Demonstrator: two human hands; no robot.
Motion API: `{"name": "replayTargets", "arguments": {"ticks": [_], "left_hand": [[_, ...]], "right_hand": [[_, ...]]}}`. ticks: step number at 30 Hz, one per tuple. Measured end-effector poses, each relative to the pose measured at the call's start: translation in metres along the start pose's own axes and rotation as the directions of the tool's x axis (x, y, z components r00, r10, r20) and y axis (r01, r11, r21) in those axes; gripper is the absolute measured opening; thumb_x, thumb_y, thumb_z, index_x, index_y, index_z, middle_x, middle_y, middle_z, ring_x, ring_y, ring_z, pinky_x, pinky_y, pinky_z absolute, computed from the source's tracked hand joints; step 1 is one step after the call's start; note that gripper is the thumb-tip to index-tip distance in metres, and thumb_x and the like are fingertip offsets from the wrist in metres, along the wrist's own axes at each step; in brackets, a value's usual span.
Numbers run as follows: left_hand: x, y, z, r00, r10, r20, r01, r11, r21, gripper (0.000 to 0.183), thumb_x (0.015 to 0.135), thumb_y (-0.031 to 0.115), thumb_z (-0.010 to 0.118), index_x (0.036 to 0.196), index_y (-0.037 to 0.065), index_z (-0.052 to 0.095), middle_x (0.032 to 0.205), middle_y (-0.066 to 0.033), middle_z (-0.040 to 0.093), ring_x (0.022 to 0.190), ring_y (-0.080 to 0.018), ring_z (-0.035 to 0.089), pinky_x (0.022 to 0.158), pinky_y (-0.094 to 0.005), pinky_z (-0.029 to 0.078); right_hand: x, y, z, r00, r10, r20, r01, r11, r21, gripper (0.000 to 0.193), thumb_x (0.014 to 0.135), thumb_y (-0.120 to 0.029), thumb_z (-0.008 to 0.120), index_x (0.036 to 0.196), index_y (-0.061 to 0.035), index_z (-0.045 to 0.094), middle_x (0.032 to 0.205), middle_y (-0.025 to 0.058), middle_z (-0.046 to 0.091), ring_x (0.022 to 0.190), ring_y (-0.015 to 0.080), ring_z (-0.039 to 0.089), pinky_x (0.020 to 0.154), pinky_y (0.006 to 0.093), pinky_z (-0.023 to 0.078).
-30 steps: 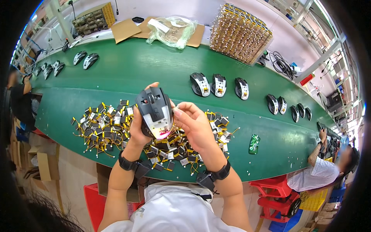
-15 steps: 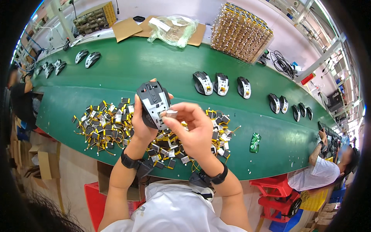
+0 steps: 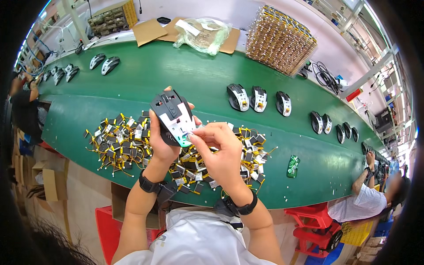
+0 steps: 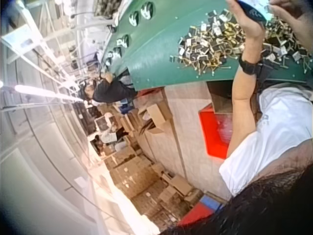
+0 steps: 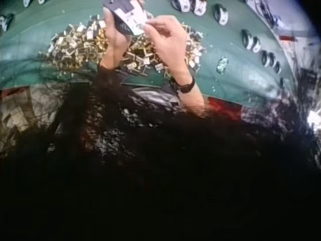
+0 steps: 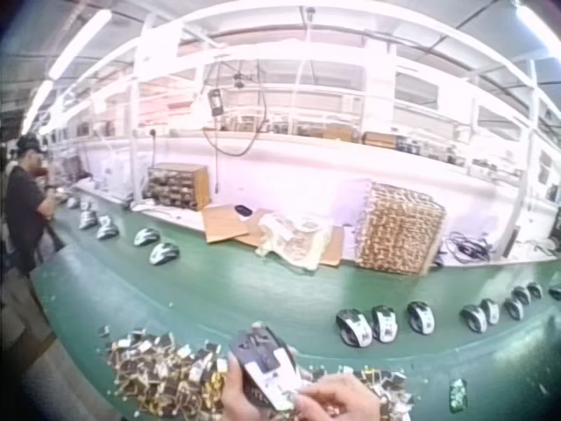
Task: The person assembles computer mice by inserting small circuit boards into the mouse shells. They pick up a mouse shell, insert a circuit board, and place the completed unit on the table. The process is repeated for multiple units.
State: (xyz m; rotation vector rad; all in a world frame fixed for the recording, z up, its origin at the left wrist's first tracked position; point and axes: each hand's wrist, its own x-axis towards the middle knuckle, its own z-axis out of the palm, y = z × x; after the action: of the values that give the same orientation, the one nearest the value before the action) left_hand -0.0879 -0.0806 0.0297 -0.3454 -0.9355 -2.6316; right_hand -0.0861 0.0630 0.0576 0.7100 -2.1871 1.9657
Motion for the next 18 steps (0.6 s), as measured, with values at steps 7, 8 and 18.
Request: {"name": "replayTargets", "arguments": {"ticks": [7,8,18], "left_hand": [[-0.002,-0.002,0.002,0.988,0.148,0.035,-0.152,0.975,0.162,0.078,0.097,0.064,0.036,0.152,0.014,0.015,0.117,-0.0197,0.056,0.089,-0.0317,0.067,0.079,-0.0425,0.057],[-0.003,-0.002,0.001,0.984,0.172,0.038,-0.176,0.968,0.179,0.080,0.096,0.065,0.039,0.152,0.013,0.014,0.117,-0.0196,0.056,0.090,-0.0310,0.067,0.080,-0.0423,0.057],[-0.005,-0.005,-0.001,0.948,0.308,0.084,-0.318,0.887,0.336,0.088,0.093,0.067,0.044,0.150,0.008,0.011,0.123,-0.0220,0.053,0.100,-0.0324,0.067,0.085,-0.0435,0.057]], "right_hand": [[0.002,-0.003,0.003,0.908,0.393,0.144,-0.402,0.727,0.557,0.015,0.088,-0.007,0.074,0.093,0.0001,0.062,0.089,0.0063,0.067,0.072,0.0099,0.065,0.065,0.0225,0.054],[0.000,0.000,0.006,0.912,0.392,0.124,-0.386,0.713,0.585,0.015,0.088,-0.008,0.074,0.092,-0.0006,0.061,0.089,0.0064,0.067,0.071,0.0101,0.065,0.065,0.0229,0.054],[-0.001,0.006,0.008,0.849,0.508,0.145,-0.442,0.532,0.722,0.013,0.091,-0.012,0.072,0.092,-0.0045,0.061,0.089,0.0052,0.067,0.073,0.0102,0.063,0.067,0.0236,0.054]]}}
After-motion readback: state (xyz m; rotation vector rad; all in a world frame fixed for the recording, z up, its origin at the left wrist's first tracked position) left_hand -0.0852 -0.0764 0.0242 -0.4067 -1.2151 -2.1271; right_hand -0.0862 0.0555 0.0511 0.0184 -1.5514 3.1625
